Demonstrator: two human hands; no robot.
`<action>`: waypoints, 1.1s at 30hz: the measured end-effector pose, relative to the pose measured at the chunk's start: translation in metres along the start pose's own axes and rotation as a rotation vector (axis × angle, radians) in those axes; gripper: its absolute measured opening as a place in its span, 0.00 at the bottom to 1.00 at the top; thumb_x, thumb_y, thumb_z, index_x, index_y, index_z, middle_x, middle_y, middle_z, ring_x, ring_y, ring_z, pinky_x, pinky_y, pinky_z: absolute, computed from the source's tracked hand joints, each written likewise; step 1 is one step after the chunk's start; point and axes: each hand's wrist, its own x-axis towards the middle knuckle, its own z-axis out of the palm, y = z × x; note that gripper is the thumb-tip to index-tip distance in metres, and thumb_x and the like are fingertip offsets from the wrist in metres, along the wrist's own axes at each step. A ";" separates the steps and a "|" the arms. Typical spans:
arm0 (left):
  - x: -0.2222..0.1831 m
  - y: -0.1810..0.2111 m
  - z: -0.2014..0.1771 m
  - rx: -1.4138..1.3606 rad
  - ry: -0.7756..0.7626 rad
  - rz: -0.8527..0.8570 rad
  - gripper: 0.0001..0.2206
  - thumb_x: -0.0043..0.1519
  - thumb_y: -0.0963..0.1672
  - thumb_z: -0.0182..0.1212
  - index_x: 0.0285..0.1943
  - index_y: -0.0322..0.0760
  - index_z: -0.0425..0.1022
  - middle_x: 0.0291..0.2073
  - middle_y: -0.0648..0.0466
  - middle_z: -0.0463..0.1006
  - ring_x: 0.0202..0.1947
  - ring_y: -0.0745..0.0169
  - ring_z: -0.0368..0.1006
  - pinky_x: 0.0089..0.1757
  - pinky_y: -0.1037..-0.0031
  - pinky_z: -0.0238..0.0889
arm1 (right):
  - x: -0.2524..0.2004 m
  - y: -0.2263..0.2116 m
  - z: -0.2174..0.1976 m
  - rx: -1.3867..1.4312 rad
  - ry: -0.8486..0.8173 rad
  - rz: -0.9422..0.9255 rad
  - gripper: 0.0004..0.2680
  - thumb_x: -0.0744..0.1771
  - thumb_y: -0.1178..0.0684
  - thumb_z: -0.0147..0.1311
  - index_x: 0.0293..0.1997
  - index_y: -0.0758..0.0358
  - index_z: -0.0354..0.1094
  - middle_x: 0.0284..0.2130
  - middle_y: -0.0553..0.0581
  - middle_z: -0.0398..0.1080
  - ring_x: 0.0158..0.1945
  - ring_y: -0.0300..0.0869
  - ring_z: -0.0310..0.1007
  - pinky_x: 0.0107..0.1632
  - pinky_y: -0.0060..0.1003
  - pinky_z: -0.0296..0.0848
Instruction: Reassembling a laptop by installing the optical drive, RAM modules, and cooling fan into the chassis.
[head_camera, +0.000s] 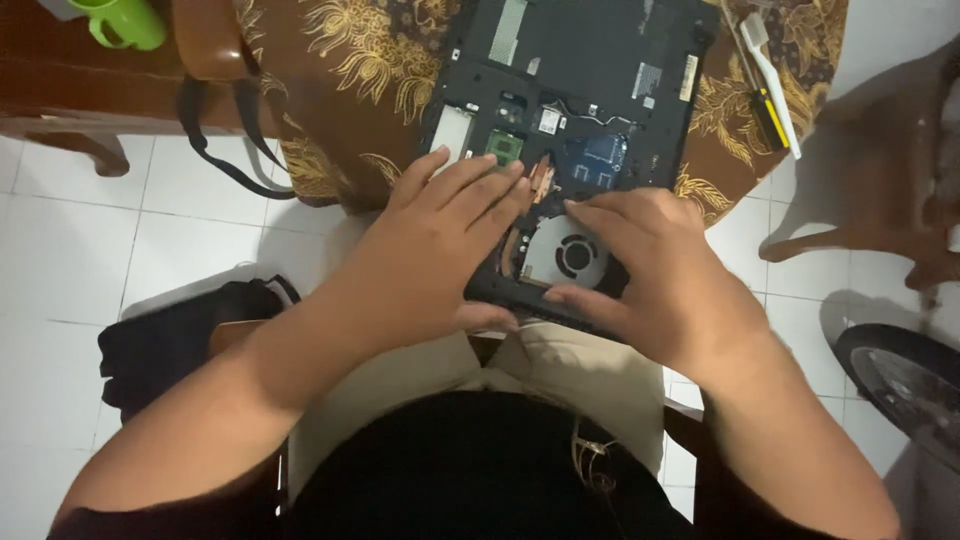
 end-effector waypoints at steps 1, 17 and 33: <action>0.000 0.000 -0.001 -0.002 0.001 0.011 0.53 0.47 0.65 0.72 0.74 0.31 0.62 0.69 0.44 0.66 0.71 0.45 0.56 0.68 0.51 0.40 | 0.000 0.002 0.002 -0.004 0.029 -0.039 0.29 0.60 0.40 0.71 0.62 0.68 0.69 0.53 0.62 0.71 0.57 0.55 0.67 0.59 0.51 0.63; -0.001 -0.002 0.007 0.078 0.027 0.035 0.50 0.49 0.67 0.68 0.72 0.33 0.67 0.68 0.46 0.68 0.69 0.46 0.60 0.68 0.53 0.44 | 0.029 -0.002 -0.023 0.307 -0.075 0.287 0.05 0.67 0.57 0.59 0.46 0.60 0.74 0.41 0.52 0.76 0.43 0.41 0.76 0.46 0.35 0.72; -0.002 -0.001 0.008 0.062 0.034 0.012 0.51 0.50 0.68 0.65 0.73 0.33 0.67 0.68 0.48 0.69 0.69 0.46 0.60 0.68 0.52 0.42 | 0.019 -0.008 0.002 0.072 -0.018 0.012 0.19 0.62 0.46 0.70 0.53 0.67 0.72 0.50 0.63 0.70 0.56 0.55 0.69 0.62 0.49 0.66</action>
